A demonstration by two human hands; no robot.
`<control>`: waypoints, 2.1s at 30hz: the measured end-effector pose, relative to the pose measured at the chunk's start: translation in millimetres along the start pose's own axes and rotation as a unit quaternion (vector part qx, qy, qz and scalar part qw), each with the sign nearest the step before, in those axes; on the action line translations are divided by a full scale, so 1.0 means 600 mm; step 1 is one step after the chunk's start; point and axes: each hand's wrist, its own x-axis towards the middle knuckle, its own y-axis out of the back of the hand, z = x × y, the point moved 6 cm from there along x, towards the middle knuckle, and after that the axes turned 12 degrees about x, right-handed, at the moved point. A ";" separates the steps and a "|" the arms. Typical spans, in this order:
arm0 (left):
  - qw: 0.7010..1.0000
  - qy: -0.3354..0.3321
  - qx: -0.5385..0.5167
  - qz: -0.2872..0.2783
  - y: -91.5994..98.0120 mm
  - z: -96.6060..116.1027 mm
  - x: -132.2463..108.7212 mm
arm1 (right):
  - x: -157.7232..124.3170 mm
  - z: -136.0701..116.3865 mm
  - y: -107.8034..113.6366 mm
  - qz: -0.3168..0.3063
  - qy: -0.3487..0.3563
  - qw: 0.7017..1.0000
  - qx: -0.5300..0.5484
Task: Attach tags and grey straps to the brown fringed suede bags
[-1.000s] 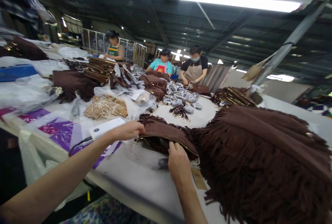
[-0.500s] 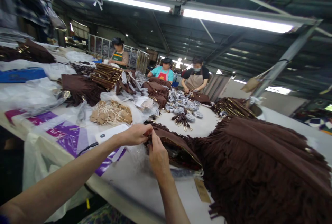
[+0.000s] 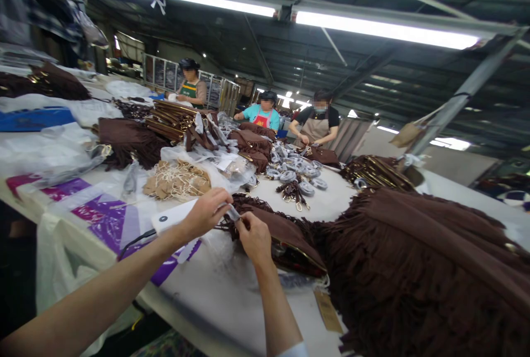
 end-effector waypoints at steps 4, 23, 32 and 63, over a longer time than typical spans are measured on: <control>0.994 0.069 0.041 0.074 0.023 -0.005 -0.035 | -0.012 0.013 -0.001 0.013 -0.017 0.997 0.068; 0.969 0.051 -0.182 -0.161 -0.082 0.010 -0.006 | -0.037 -0.021 0.002 -0.006 0.023 0.993 0.114; 0.985 0.003 -0.132 -0.112 -0.068 0.022 -0.014 | -0.026 0.014 0.005 0.072 -0.083 0.968 0.225; 0.866 0.237 -0.406 -0.171 -0.122 -0.029 -0.024 | -0.010 -0.023 0.030 0.101 0.012 0.994 0.037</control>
